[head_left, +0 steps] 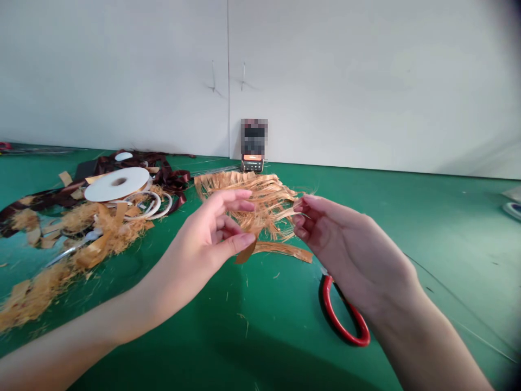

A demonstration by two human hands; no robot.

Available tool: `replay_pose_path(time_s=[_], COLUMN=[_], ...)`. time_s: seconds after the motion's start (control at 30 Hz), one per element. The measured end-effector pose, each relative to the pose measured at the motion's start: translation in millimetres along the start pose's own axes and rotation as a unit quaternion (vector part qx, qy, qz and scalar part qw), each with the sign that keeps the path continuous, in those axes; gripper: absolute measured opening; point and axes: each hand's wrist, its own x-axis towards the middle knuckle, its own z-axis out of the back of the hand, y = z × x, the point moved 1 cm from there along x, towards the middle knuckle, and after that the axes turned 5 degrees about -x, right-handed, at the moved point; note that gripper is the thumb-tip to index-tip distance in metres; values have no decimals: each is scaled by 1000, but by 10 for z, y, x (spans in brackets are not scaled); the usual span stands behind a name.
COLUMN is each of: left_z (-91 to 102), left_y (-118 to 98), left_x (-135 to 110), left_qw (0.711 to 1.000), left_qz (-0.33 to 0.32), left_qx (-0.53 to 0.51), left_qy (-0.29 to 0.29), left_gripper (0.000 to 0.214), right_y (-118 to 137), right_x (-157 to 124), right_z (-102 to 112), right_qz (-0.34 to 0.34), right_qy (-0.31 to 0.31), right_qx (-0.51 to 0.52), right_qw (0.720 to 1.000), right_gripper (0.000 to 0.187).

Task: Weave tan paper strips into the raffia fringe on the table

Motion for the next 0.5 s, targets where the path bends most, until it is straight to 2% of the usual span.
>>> replay_pose_path(time_s=[0.13, 0.27, 0.5], left_z=[-1, 2, 12], left_y=[-6, 10, 6], left_x=[7, 16, 31], left_qw=[1000, 1000, 997], left_qz=[2, 21, 63], left_qx=[4, -13, -18], left_qy=[-23, 0, 50], left_gripper=[47, 47, 38], right_y=[-10, -26, -14], right_x=[-11, -12, -13], right_z=[8, 31, 33], right_qz=[-7, 44, 56], right_qy=[-12, -2, 19], right_qx=[5, -9, -22], right_qw=[1000, 999, 998], right_gripper=[16, 15, 14])
